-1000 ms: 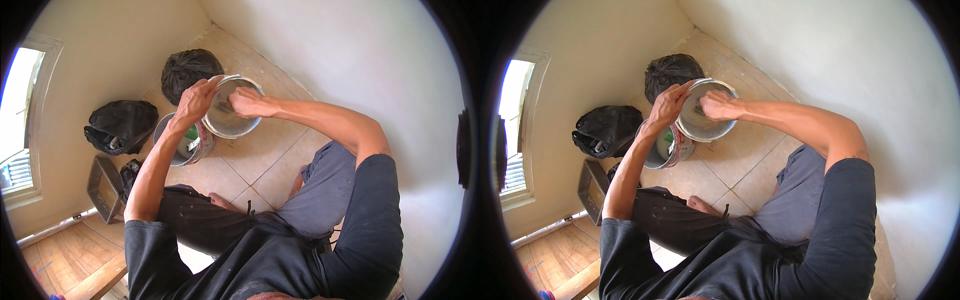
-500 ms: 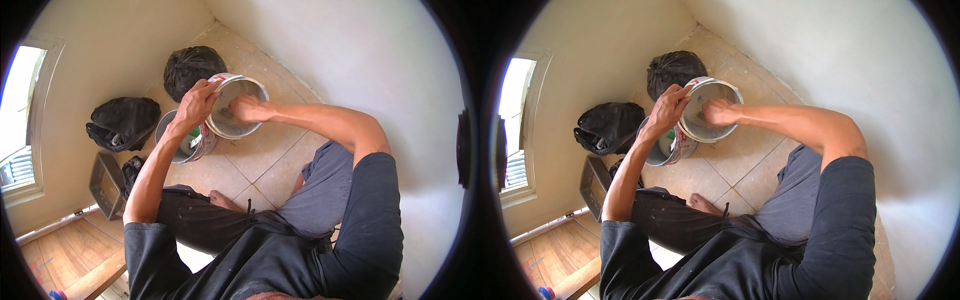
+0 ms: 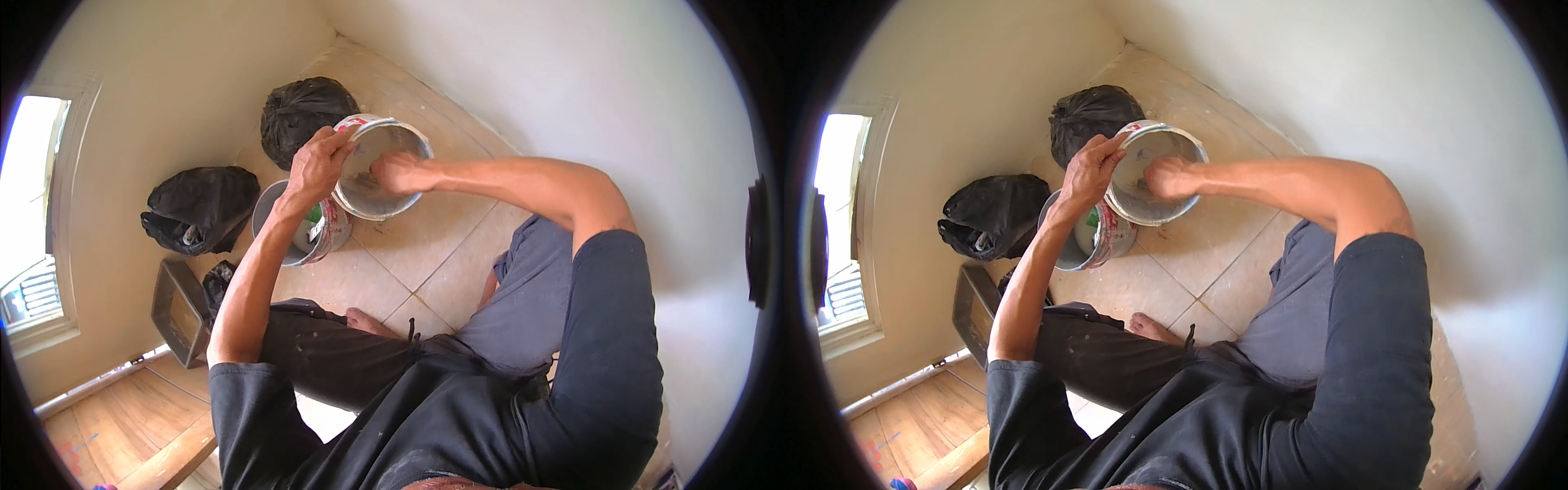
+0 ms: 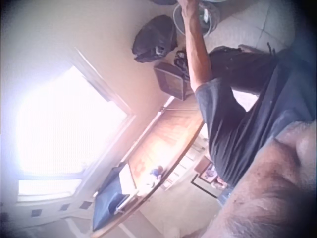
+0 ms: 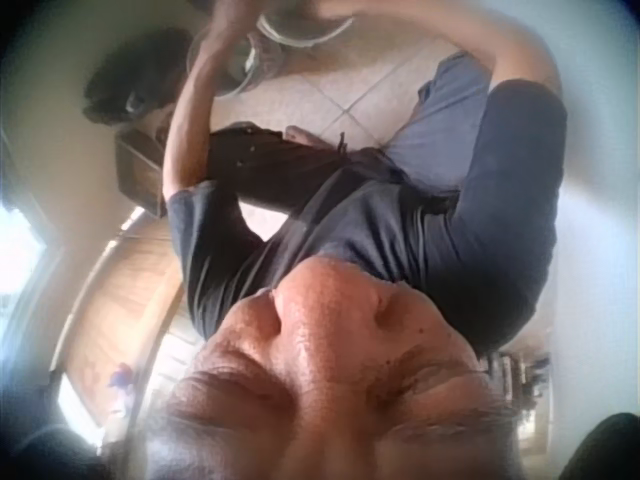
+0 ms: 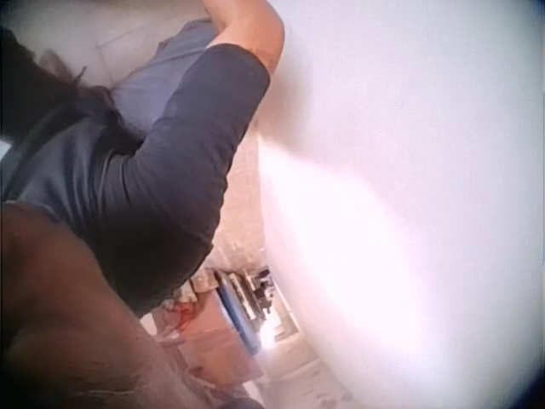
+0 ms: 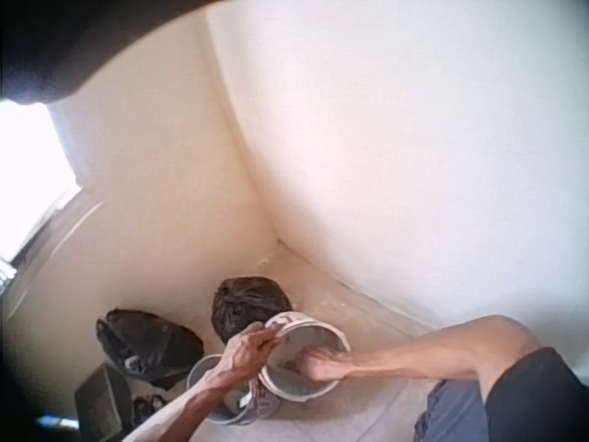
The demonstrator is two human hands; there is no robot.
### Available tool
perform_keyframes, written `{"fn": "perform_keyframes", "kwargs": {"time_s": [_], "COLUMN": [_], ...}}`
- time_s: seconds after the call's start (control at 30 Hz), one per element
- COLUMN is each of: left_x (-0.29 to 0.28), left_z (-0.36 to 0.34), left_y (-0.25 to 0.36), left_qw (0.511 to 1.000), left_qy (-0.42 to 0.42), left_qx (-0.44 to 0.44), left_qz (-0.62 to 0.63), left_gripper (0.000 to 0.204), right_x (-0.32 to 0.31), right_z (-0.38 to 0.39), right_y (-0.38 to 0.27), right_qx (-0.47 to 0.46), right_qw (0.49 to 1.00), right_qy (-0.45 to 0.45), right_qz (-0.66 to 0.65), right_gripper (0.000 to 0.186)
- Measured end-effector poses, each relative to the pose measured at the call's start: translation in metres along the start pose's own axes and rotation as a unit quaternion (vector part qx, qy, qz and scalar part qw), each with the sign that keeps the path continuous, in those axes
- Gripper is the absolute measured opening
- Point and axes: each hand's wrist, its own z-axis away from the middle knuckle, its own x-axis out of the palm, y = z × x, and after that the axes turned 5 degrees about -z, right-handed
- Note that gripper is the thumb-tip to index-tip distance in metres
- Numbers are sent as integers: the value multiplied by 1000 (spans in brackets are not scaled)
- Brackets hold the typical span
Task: The person sits on the floor and mixes paint inside two buckets by hand, then stirs the mixture in one bucket using a brush.
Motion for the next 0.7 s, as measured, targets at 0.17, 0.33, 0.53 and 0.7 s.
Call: {"fn": "perform_keyframes", "kwargs": {"time_s": [0.17, 0.33, 0.53, 0.7], "left_x": [2, 1, 4, 1], "left_z": [0, -4, 0, 6], "left_y": [-3, 5, -13, -10], "left_qw": [1000, 1000, 999, 999], "left_qy": [6, 3, -8, 1], "left_qx": [-9, 0, 38, 28], "left_qz": [19, 25, 14, 42], "left_gripper": [32, 36, 46, 46], "right_x": [-27, -16, 7, 0], "right_z": [-1, -1, -3, -5], "right_y": [-11, -20, -1, -1], "right_qx": [11, 21, 69, 67], "right_qw": [998, 995, 991, 997], "right_qy": [68, 78, 82, 8], "right_qz": [-6, -66, -82, -45], "right_gripper": [17, 18, 23, 25]}}
